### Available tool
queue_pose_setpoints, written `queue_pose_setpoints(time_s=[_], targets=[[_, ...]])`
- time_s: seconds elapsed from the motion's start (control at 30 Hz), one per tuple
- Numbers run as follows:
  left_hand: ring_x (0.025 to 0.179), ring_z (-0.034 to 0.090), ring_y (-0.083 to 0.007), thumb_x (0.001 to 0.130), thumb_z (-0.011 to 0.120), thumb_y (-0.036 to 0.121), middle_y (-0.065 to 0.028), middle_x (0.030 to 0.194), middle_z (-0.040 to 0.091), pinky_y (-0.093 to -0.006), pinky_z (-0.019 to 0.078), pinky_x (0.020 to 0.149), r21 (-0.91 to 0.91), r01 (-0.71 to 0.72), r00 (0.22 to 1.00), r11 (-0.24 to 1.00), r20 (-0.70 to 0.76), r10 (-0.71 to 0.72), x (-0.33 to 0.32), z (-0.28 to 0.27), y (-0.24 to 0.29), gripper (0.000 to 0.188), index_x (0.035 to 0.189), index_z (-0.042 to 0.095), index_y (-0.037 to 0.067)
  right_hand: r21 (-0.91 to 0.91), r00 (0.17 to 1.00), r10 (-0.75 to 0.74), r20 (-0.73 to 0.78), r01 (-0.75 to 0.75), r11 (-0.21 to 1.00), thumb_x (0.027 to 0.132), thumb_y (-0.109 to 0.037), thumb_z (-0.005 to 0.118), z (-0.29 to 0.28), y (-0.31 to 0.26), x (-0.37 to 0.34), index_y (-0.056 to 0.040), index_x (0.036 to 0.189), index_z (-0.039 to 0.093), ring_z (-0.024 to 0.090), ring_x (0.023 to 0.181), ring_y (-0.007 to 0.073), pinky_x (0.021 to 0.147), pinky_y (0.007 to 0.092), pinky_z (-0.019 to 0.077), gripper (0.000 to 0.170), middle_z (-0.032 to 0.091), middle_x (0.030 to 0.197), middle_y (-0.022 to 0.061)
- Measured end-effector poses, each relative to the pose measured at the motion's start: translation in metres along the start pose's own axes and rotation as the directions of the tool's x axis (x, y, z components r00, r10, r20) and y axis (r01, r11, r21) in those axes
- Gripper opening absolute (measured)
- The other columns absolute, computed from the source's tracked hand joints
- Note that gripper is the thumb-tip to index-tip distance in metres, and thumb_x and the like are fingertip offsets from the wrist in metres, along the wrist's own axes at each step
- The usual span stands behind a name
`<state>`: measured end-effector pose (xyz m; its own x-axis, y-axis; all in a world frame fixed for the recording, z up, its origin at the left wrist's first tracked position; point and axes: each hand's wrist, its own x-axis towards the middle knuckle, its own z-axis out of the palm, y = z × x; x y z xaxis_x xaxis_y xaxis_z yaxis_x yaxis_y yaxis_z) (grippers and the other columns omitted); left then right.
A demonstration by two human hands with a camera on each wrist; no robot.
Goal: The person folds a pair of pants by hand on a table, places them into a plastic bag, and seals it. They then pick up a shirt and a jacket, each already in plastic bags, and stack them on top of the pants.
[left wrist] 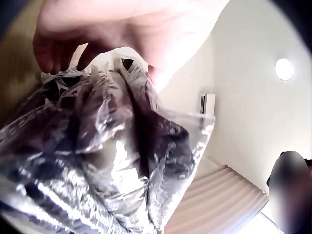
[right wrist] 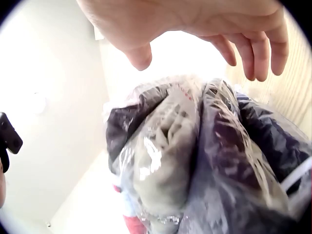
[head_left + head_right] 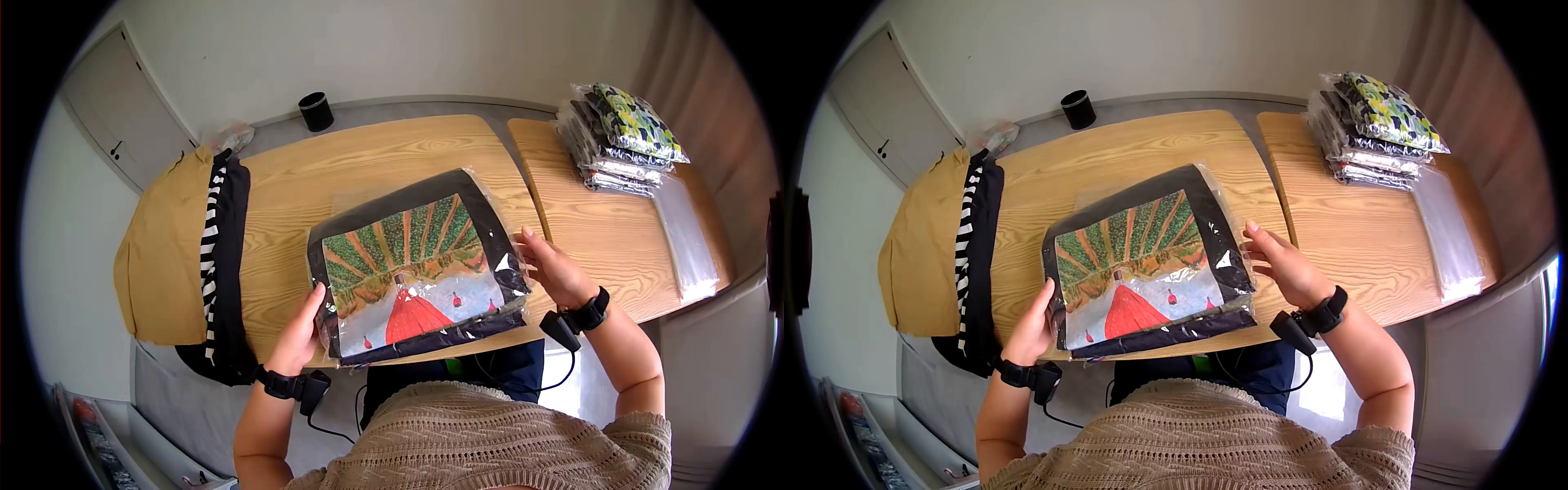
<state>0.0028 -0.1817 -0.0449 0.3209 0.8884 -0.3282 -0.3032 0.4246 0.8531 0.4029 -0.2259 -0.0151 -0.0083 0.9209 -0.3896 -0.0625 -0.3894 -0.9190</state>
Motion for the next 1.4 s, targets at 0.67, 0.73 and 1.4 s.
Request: queue_pose_setpoints(time_s=[0.67, 0.73, 1.4], targets=[[0.094, 0.054, -0.0116, 0.083, 0.061, 0.01, -0.0033, 0.108, 0.055, -0.0292, 0.0466, 0.083, -0.071, -0.193, 0.98, 0.979, 0.041, 0.196, -0.008, 0.037, 0.025, 0.046, 0.125, 0.044, 0.005, 0.392, 0.961, -0.017, 0.277, -0.097, 0.915, 0.078, 0.004, 0.062, 0.024, -0.029, 0.0, 0.0079, 0.116, 0.051, 0.064, 0.09, 0.0202, 0.086, 0.0312, 0.051, 0.04, 0.063, 0.106, 0.0137], [0.092, 0.053, -0.0119, 0.079, 0.064, 0.008, -0.0027, 0.104, 0.055, -0.0292, 0.0464, 0.082, -0.059, -0.174, 0.984, 0.983, 0.036, 0.176, -0.018, 0.034, 0.022, 0.05, 0.125, 0.044, 0.005, 0.405, 0.962, -0.099, 0.253, -0.012, 0.914, 0.077, 0.005, 0.062, 0.033, -0.032, -0.017, 0.0061, 0.119, 0.051, 0.062, 0.096, 0.0207, 0.091, 0.0323, 0.0477, 0.043, 0.062, 0.11, 0.0128], [0.093, 0.054, -0.0122, 0.075, 0.07, 0.009, -0.0025, 0.104, 0.057, -0.0291, 0.0439, 0.084, 0.1, -0.443, 0.861, 0.891, 0.327, 0.391, -0.031, 0.129, 0.035, 0.046, 0.116, 0.051, 0.001, 0.362, 0.938, -0.341, -0.062, 0.339, 0.868, 0.076, 0.01, 0.058, -0.019, -0.03, -0.125, 0.0033, 0.122, 0.049, 0.058, 0.103, 0.0198, 0.094, 0.0327, 0.044, 0.047, 0.06, 0.115, 0.0107]])
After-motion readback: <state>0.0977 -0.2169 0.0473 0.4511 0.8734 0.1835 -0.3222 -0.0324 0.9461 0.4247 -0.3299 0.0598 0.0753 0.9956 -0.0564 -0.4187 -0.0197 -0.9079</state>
